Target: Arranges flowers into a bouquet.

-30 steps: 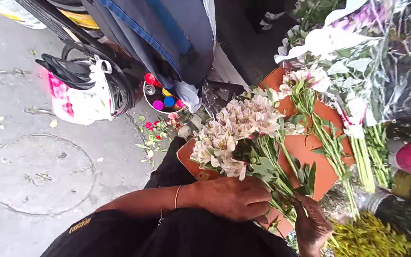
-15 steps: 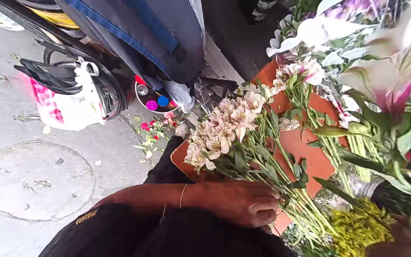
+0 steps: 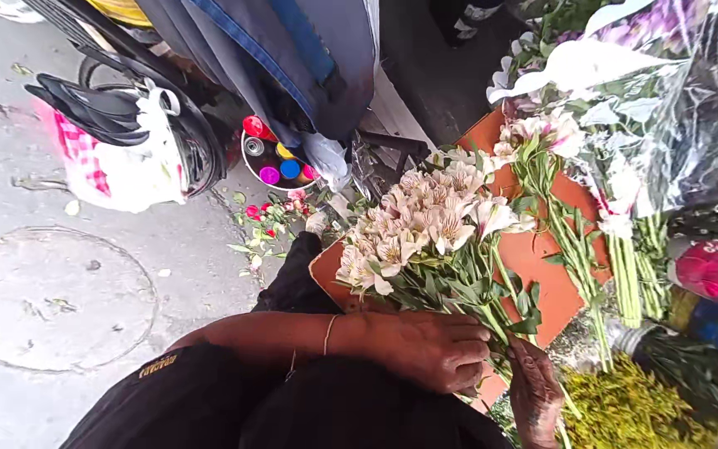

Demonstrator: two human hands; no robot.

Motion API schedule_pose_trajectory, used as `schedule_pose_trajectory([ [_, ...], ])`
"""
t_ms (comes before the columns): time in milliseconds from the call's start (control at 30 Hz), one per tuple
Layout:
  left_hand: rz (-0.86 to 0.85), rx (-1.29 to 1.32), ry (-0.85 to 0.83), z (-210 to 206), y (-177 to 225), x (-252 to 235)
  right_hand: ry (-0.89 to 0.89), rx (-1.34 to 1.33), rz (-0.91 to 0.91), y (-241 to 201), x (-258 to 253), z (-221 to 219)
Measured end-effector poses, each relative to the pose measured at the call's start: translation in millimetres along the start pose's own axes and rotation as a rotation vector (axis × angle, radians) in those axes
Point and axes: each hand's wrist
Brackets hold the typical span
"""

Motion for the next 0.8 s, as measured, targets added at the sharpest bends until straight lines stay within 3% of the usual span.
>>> schedule_pose_trajectory([
  [133, -0.017, -0.201, -0.025, 4.6, 1.3, -22.9, 0.008, 0.024, 0.002, -6.7, -8.7, -0.4],
  [200, 0.060, -0.334, -0.104, 4.7, -1.6, -36.1, 0.048, 0.121, 0.031, -4.1, -9.2, -3.8],
  [300, 0.317, -0.479, -0.392, 7.2, -8.1, -47.3, 0.094, 0.433, 0.215, -1.6, -13.2, -5.0],
  [400, 0.474, -0.496, -0.662, 10.4, -13.2, -47.8, 0.078, 0.489, 0.260, -3.9, -18.8, -2.1],
  [500, 0.436, -0.569, -0.641, 6.4, -12.9, -40.2, 0.061, 0.382, 0.232, -3.2, -32.8, 17.9],
  [633, 0.411, -0.653, -0.590, -1.8, -13.7, -33.2, 0.263, 0.478, 0.173, 5.2, -102.9, 45.4],
  [800, 0.385, -0.626, -0.575, -1.6, -13.1, -32.5, 0.203, 0.597, -0.009, 69.0, -189.0, 53.3],
])
Point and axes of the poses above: each hand's wrist, its own x-axis away from the middle knuckle, its own z-axis out of the back of the hand, y = z × x, and after that the axes turned 12 degrees about -z, right-handed
